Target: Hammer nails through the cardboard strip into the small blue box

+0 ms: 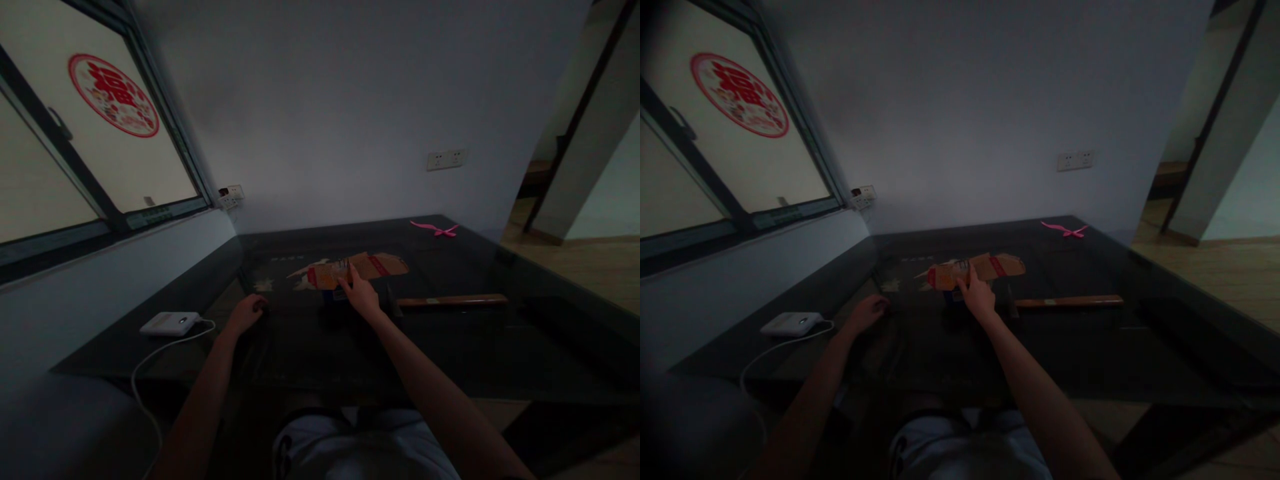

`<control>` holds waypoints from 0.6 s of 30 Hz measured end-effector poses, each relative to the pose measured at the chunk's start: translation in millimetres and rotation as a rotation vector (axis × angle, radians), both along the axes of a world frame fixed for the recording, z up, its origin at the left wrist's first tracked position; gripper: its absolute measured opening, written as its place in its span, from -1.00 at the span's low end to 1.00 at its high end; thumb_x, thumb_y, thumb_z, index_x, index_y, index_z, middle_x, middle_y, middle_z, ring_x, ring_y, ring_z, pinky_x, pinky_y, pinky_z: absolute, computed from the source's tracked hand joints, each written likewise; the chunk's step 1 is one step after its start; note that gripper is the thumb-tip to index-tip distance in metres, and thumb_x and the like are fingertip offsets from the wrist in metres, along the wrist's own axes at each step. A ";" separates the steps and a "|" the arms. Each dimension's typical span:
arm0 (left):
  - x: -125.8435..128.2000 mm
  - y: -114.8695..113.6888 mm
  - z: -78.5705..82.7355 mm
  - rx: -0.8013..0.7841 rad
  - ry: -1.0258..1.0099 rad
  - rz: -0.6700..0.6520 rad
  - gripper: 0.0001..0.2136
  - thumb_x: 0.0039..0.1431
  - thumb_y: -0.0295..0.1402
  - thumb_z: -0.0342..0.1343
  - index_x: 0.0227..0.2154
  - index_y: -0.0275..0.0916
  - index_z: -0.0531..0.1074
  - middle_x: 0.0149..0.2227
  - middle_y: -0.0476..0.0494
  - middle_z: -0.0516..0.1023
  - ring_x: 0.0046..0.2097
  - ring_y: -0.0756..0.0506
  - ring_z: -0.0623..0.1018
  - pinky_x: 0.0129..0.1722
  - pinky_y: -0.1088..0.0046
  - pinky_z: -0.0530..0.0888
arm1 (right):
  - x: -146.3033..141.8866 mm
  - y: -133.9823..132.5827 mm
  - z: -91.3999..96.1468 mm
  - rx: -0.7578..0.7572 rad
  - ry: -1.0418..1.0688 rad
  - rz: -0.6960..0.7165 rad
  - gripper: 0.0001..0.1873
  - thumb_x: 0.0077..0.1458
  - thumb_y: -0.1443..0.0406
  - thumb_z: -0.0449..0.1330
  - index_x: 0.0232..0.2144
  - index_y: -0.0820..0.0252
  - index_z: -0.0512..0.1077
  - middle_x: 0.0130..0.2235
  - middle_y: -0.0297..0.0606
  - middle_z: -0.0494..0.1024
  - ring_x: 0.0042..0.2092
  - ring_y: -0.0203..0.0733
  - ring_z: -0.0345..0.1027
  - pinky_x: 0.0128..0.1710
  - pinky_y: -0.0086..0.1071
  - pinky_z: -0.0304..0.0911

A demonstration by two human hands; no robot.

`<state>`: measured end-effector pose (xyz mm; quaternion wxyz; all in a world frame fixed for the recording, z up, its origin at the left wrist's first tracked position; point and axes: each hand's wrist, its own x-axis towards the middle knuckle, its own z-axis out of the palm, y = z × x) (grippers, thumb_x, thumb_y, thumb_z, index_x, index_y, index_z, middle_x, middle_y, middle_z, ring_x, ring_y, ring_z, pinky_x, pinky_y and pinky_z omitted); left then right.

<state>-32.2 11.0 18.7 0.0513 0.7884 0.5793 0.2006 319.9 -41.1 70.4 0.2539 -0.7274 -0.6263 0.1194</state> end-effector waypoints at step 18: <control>105.9 -10.0 61.0 0.506 -0.325 -0.184 -0.76 0.11 -0.47 -0.05 -0.19 -0.24 0.43 -0.23 -0.14 0.50 -0.19 -0.05 0.49 -0.13 0.39 0.41 | 0.7 0.1 1.4 -0.016 0.015 0.003 -0.31 0.18 -0.05 -0.16 0.27 0.06 -0.09 -0.11 -0.03 0.51 -0.08 0.05 0.39 -0.20 -0.21 0.24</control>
